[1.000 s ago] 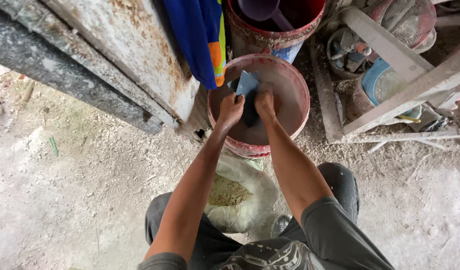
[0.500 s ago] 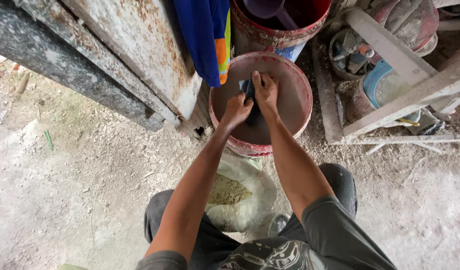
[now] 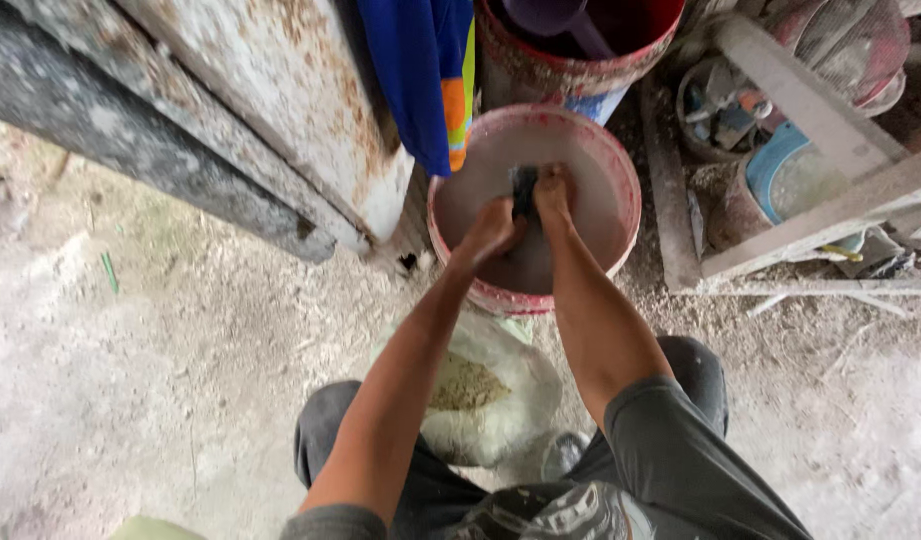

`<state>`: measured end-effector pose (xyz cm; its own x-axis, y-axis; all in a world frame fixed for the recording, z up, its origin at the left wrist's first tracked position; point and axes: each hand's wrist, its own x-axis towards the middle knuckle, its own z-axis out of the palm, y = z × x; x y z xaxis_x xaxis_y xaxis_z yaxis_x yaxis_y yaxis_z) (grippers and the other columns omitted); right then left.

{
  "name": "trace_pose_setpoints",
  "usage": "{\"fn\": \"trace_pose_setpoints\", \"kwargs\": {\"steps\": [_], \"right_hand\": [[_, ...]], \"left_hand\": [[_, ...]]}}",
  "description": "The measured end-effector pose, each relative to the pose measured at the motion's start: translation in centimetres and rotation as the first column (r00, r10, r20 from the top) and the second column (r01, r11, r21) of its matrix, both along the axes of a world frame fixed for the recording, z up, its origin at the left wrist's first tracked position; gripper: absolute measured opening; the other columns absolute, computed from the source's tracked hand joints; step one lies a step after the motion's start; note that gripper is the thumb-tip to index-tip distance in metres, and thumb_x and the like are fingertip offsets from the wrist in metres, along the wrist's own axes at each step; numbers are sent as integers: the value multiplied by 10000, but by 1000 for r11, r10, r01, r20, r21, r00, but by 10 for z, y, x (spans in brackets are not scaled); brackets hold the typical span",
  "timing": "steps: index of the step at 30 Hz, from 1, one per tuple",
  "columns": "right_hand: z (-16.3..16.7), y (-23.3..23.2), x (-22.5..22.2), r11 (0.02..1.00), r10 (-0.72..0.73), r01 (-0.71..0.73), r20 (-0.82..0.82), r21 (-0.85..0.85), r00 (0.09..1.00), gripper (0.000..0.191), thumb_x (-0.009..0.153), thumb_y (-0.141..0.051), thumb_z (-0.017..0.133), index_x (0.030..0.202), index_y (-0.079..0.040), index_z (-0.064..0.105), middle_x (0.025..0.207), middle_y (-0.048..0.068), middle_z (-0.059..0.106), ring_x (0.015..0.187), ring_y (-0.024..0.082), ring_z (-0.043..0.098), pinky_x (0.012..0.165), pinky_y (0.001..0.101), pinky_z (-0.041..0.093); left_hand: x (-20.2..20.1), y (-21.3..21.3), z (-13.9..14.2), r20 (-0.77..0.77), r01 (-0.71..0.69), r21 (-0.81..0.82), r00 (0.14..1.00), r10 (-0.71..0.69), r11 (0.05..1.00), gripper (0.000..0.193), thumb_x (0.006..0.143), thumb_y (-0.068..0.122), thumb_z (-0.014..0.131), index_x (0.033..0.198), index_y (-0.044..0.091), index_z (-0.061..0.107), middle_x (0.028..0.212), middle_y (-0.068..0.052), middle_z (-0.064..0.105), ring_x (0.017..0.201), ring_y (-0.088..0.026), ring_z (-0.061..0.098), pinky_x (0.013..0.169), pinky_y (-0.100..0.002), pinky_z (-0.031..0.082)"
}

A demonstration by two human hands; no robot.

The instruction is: The person mixes a plaster slurry in a plastic basin, stirring it by hand and with a small scraper, then carries the basin to a table of long decorative moldings. They scoop plaster with a trowel and spread it along the surface and edges of the moldings, smoothing the coating with their hand.

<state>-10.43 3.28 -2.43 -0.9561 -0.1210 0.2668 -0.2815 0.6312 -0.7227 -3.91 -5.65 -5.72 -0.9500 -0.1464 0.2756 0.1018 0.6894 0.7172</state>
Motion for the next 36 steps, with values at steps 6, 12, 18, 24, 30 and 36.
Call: {"fn": "trace_pose_setpoints", "kwargs": {"steps": [6, 12, 18, 24, 30, 36], "right_hand": [[-14, 0, 10, 916, 393, -311, -417, 254, 819, 344, 1066, -196, 471, 1330, 15, 535, 1246, 285, 650, 1081, 407, 662, 891, 421, 544], [0, 0, 29, 896, 237, -330, 308, 296, 921, 590, 933, -122, 516, 1473, -16, 303, 1232, 309, 641, 1063, 432, 672, 879, 467, 543], [37, 8, 54, 875, 333, -438, 401, 207, 853, 953, 799, -49, 562, 1616, -47, 71, 1219, 333, 631, 1045, 458, 682, 867, 513, 543], [68, 35, 66, 677, 697, -508, 242, -532, 675, 994, 730, -120, 743, 1546, 1, 188, 1351, 266, 508, 1295, 410, 484, 1010, 502, 456], [80, 46, 54, 689, 509, -53, 431, -722, 745, 529, 1063, -504, 577, 1195, 5, 525, 995, 70, 514, 918, 183, 510, 764, 428, 470], [93, 54, 38, 861, 319, -70, 427, -504, 846, 494, 1005, -489, 592, 865, -15, 610, 701, 6, 542, 658, 104, 518, 541, 364, 449]], "left_hand": [[-2, -5, 10, 159, -224, -55, 960, 230, 973, 298, 862, 276, 704, 918, -16, 681, 931, -288, 701, 944, -479, 664, 854, -557, 517], [12, -9, 30, -105, -365, 14, 925, 364, 931, 363, 898, 298, 699, 999, -50, 685, 910, -286, 701, 900, -473, 677, 800, -525, 533], [17, -7, 29, -127, -414, 177, 890, 437, 893, 361, 946, 343, 656, 973, -12, 717, 921, -247, 715, 894, -444, 689, 792, -493, 532], [33, 4, 31, -118, -256, 203, 952, 283, 945, 461, 1059, 380, 540, 902, -39, 654, 913, -272, 648, 875, -464, 648, 773, -525, 493], [57, 30, 48, -255, 18, 174, 967, 27, 985, 438, 1101, 316, 387, 1097, -22, 666, 1046, -249, 661, 890, -426, 665, 796, -487, 522], [57, 37, 71, -177, -26, 162, 983, 55, 986, 385, 1120, 264, 401, 1206, 16, 682, 1121, -201, 707, 975, -401, 681, 854, -475, 536]]}}
